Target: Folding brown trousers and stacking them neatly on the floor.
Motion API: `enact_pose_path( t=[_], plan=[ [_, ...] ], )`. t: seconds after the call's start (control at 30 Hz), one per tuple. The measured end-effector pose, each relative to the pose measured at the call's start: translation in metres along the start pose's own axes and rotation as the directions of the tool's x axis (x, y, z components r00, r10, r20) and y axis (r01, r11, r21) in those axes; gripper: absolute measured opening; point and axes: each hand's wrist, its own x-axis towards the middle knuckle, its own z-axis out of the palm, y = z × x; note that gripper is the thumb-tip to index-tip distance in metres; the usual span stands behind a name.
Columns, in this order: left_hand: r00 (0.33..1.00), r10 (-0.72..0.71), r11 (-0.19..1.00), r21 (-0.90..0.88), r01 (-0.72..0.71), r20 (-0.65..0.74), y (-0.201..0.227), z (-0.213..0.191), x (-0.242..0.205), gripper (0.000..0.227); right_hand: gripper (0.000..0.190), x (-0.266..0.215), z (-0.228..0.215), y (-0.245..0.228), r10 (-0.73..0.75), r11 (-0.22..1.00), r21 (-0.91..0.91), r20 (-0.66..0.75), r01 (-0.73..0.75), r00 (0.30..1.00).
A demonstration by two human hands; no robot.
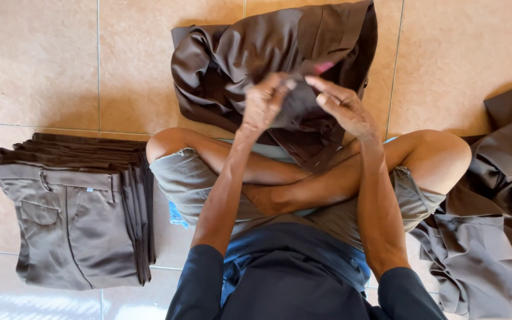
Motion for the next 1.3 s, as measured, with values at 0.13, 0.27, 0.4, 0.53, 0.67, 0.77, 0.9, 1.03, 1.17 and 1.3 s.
enact_pose_path(
  t=[0.13, 0.27, 0.4, 0.53, 0.67, 0.77, 0.9, 1.03, 1.17, 1.3],
  plan=[
    [0.816, -0.122, 0.989, -0.134, 0.056, -0.565, -0.041, -0.056, 0.007, 0.010, 0.041, -0.005, -0.008, -0.003, 0.110, 0.955, -0.256, -0.153, -0.147, 0.982],
    [0.577, -0.362, 0.932, -0.293, 0.212, -0.732, -0.191, -0.110, -0.036, 0.026, 0.038, -0.017, -0.012, -0.028, 0.240, 0.759, -0.612, -0.057, -0.224, 0.969],
    [0.463, -0.496, 0.868, -0.433, 0.242, -0.735, -0.141, -0.104, -0.043, 0.026, 0.049, -0.022, 0.013, -0.085, 0.289, 0.766, -0.628, 0.142, -0.139, 0.947],
    [0.411, -0.516, 0.854, -0.485, 0.186, -0.751, -0.175, -0.101, -0.038, 0.029, 0.080, -0.046, 0.032, -0.038, 0.525, 0.528, -0.844, 0.241, -0.091, 0.816],
    [0.371, -0.499, 0.860, -0.500, 0.101, -0.783, -0.212, -0.101, -0.035, 0.024, 0.091, -0.073, 0.006, 0.080, 0.532, 0.193, -0.981, 0.130, 0.030, 0.837],
    [0.358, -0.526, 0.844, -0.524, 0.111, -0.772, -0.192, -0.102, -0.031, 0.025, 0.062, -0.058, 0.008, 0.091, 0.428, 0.068, -0.996, 0.084, 0.061, 0.900],
    [0.357, -0.542, 0.831, -0.548, 0.095, -0.760, -0.167, -0.102, -0.031, 0.023, 0.029, -0.051, 0.011, 0.047, 0.464, 0.415, -0.899, 0.077, -0.139, 0.882],
    [0.420, -0.400, 0.909, -0.410, 0.071, -0.815, -0.076, -0.113, -0.011, 0.021, 0.017, -0.051, 0.003, 0.013, 0.462, 0.673, -0.552, -0.205, -0.492, 0.863],
    [0.529, -0.075, 0.996, -0.043, 0.073, -0.845, -0.012, -0.098, 0.032, 0.014, 0.013, -0.045, 0.008, -0.005, 0.352, 0.931, 0.049, -0.385, -0.362, 0.853],
    [0.738, 0.221, 0.962, 0.266, -0.058, -0.638, 0.080, -0.025, 0.042, 0.024, 0.015, -0.042, 0.019, -0.041, 0.250, 0.953, 0.243, -0.299, -0.180, 0.921]
  ],
)
